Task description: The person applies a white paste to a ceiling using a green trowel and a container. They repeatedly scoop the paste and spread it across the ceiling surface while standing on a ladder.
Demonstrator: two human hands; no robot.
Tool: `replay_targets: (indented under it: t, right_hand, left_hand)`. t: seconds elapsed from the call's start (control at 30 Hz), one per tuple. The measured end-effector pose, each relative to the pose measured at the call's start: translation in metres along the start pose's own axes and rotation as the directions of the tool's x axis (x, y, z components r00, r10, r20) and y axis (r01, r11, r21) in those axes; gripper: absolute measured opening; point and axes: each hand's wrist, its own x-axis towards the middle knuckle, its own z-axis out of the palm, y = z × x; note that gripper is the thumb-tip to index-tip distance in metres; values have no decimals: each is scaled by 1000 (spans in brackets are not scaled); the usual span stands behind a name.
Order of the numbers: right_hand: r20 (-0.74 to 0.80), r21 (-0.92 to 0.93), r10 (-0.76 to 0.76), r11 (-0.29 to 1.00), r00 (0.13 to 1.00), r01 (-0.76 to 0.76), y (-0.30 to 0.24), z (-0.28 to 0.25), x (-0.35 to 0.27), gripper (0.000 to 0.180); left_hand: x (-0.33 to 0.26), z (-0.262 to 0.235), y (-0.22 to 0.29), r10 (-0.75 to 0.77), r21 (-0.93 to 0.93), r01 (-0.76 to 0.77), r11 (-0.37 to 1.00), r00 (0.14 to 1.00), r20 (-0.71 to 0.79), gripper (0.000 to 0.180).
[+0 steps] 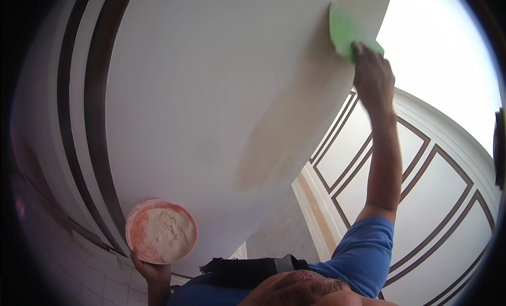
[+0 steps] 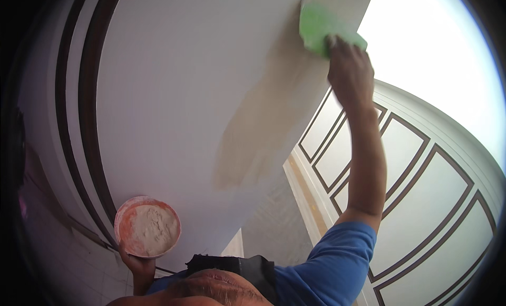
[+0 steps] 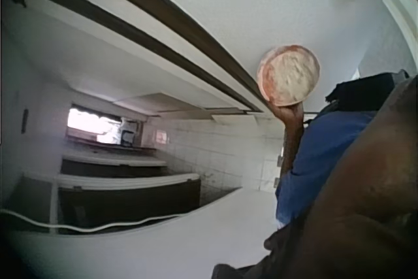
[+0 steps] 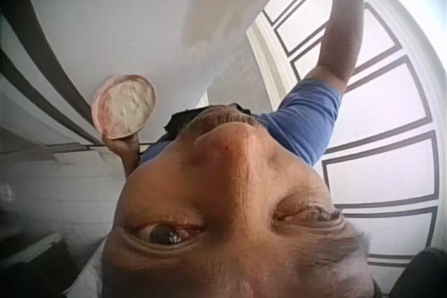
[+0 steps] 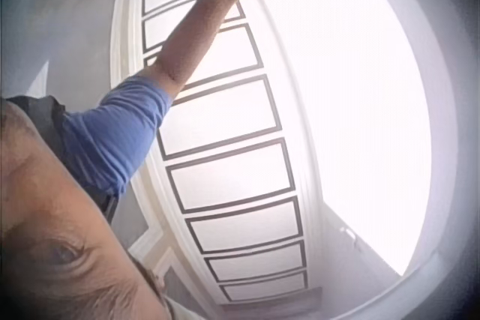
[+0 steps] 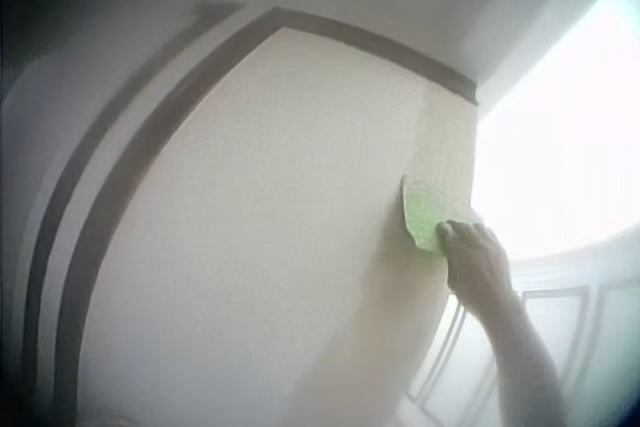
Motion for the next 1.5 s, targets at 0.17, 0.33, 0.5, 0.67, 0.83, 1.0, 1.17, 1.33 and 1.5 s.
replay_targets:
  t: [0.17, 0.33, 0.5, 0.67, 0.83, 1.0, 1.17, 1.33, 1.5]
  right_hand:
    - [92, 71, -8, 997, 996, 2, -48, -52, -43, 35]
    - [-39, 153, 223, 965, 974, -215, 12, -58, 12, 28]
    - [-151, 98, 317, 947, 936, -305, 98, -15, 100, 28]
    - [-159, 72, 288, 957, 944, -280, 139, 14, 168, 25]
    - [-125, -141, 220, 961, 967, -237, 166, 31, 201, 21]
    - [15, -329, 315, 898, 949, -293, 171, 33, 219, 25]
    - [114, 158, 357, 915, 927, -372, 175, -2, 208, 26]
    - [359, 143, 414, 861, 836, -488, 107, -47, 175, 24]
    - [224, 249, 43, 963, 974, -100, 88, -28, 88, 25]
  left_hand:
    - [1, -13, 0, 20, -15, -20, 1000, 1000, -3, 73]
    - [1, -13, -2, 16, 8, -16, 1000, 999, -36, 73]
    - [3, -12, -8, 9, 25, -9, 1000, 1000, -11, 69]
    - [4, -62, -19, 167, 306, -175, 936, 985, 51, 65]
    - [7, -63, -17, 261, 677, -333, 656, 942, 211, 78]
    - [0, -48, -16, 120, -34, -121, 992, 992, -29, 64]
    - [-1, -15, -12, -22, -85, 26, 996, 999, 44, 64]
    - [-5, -15, -12, 91, 189, -68, 980, 989, -119, 73]
    - [0, -3, -8, 4, -8, -5, 1000, 998, -63, 74]
